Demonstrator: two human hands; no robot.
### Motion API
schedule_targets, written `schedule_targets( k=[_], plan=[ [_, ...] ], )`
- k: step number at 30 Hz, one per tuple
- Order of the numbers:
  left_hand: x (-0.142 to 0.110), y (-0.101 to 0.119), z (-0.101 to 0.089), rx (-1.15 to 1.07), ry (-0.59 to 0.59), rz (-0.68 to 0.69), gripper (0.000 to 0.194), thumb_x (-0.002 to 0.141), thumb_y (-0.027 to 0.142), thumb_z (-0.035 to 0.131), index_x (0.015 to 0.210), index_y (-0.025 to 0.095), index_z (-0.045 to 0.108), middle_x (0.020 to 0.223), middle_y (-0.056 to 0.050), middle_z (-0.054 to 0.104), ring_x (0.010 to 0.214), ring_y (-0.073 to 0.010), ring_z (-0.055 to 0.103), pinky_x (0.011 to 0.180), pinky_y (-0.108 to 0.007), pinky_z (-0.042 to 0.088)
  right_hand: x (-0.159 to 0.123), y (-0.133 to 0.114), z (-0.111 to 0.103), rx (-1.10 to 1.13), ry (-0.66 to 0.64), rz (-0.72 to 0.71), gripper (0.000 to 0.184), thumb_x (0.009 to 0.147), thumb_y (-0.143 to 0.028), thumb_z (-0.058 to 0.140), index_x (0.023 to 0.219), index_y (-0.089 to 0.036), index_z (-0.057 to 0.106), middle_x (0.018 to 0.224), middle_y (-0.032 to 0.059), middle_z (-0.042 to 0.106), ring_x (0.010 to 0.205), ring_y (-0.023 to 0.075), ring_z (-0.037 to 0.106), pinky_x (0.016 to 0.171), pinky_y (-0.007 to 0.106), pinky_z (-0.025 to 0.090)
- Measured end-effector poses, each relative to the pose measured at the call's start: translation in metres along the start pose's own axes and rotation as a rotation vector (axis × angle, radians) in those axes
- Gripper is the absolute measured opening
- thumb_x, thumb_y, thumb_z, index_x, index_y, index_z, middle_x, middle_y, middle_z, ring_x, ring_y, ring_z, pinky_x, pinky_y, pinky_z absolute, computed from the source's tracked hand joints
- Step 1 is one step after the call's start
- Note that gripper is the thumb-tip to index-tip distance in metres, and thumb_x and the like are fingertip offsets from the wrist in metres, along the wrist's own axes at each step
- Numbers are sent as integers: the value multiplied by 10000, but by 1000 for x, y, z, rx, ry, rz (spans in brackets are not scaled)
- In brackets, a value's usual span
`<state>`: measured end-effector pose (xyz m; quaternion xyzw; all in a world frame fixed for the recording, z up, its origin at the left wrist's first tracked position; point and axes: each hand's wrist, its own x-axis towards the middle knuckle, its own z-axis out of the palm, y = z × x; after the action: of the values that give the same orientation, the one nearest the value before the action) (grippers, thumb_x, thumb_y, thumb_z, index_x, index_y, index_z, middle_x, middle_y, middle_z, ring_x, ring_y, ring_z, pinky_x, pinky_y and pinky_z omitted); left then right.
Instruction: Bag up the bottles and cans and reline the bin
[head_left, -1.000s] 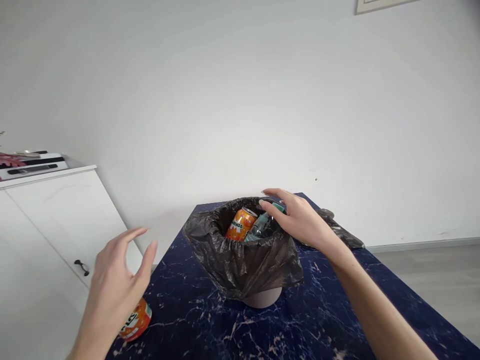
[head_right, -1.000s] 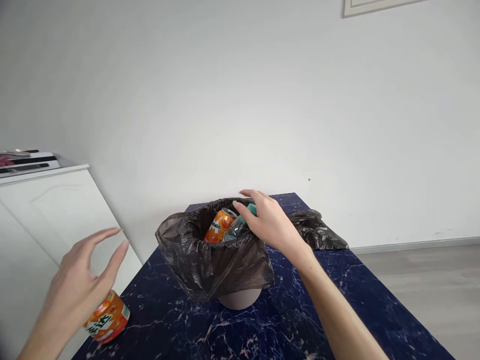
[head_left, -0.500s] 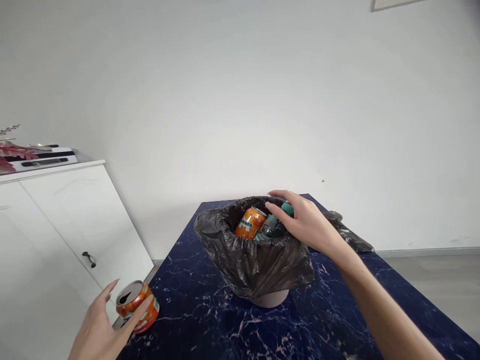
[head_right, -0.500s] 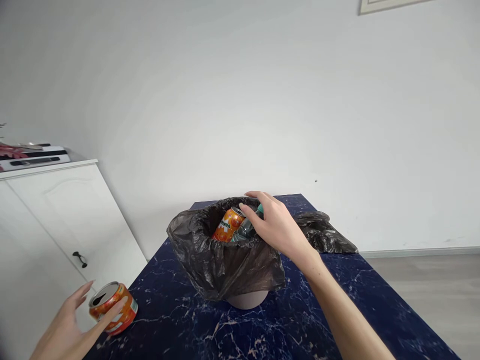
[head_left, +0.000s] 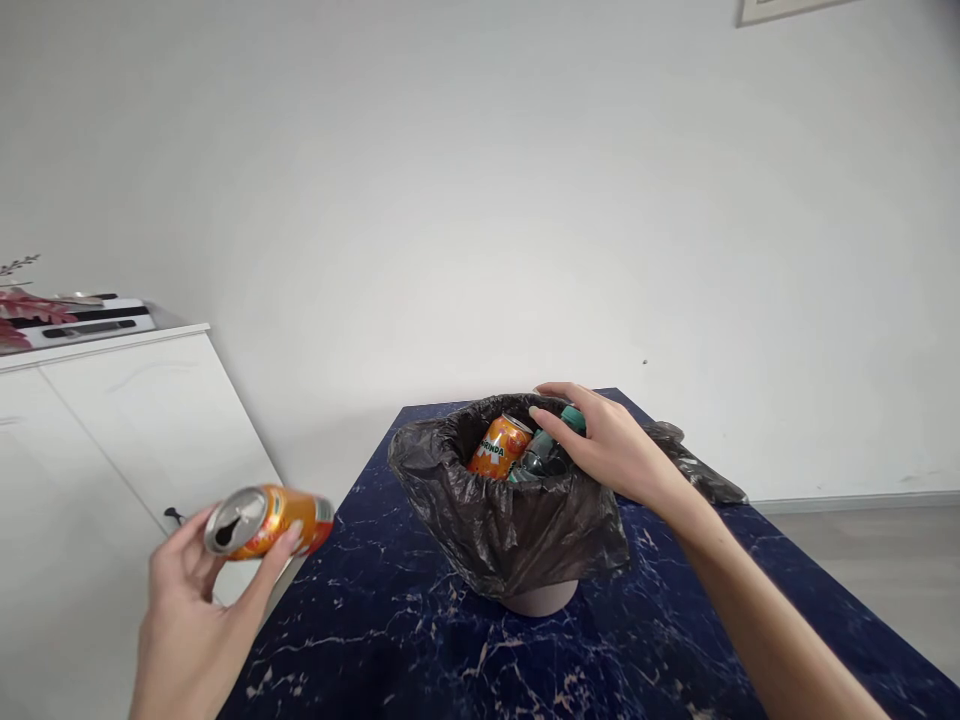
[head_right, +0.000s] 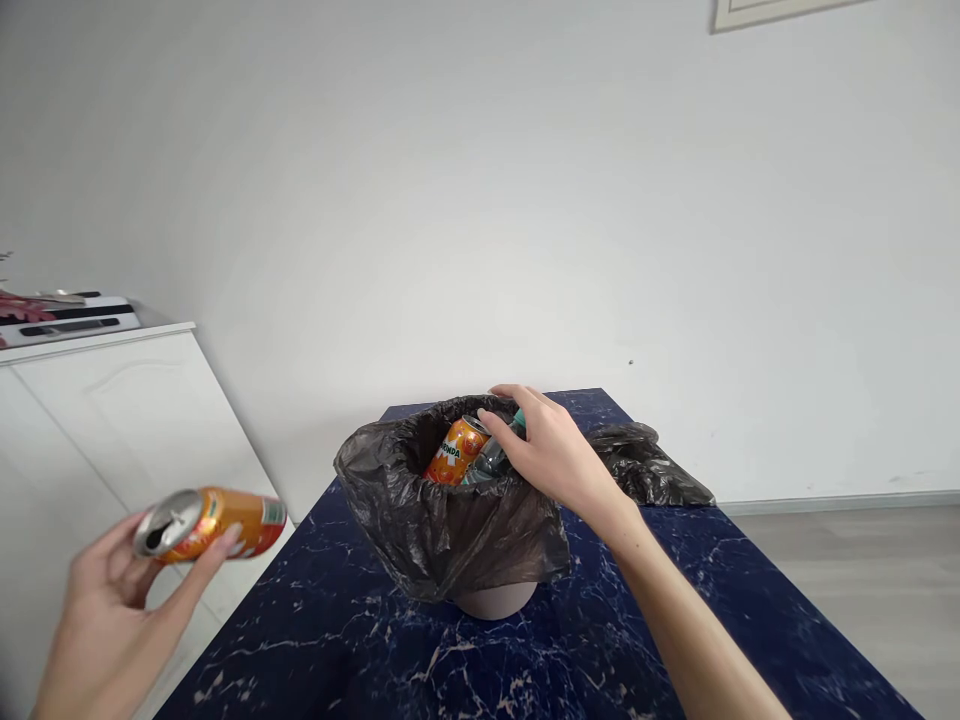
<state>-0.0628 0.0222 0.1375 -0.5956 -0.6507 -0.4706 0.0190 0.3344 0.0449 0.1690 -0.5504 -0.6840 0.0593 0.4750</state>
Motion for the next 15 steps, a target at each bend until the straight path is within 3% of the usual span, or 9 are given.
schedule_targets(
  k=[2,4,7,11,15],
  plan=[
    [5,51,-5,-262,82,41,653,889,620,678,1446,416,404,1506,10,588,1443,-345,547,1220,-522,480,0,1,0,6,-4,-7,509,1020,-556,496,1378,-228,647,1410,106,683,1270,332,638,1068,479,503],
    [11,100,-6,-371,76,146,601,867,563,740,1401,414,508,1478,46,619,1440,-342,550,1212,-506,499,1,3,0,6,-3,-20,512,1022,-561,496,1384,-229,643,1424,104,677,1309,333,621,1085,483,498],
    [23,157,3,-468,-91,392,599,859,519,770,1395,378,543,1506,23,608,1401,-333,587,1172,-490,538,2,7,0,4,-4,-30,537,1025,-586,493,1397,-226,634,1434,103,672,1316,332,622,1083,492,507],
    [39,196,33,-378,-378,599,662,921,527,731,1494,330,464,1513,-70,595,1353,-315,621,1088,-455,580,5,12,-1,23,15,-53,523,1024,-573,517,1390,-219,636,1425,111,677,1319,332,621,1098,510,500],
    [47,211,65,-207,-592,701,763,992,524,639,1638,371,261,1541,-97,569,1384,-324,587,1086,-482,551,6,13,-8,51,25,-75,469,1039,-520,523,1377,-217,641,1413,112,682,1308,324,629,1087,495,509]
  ],
)
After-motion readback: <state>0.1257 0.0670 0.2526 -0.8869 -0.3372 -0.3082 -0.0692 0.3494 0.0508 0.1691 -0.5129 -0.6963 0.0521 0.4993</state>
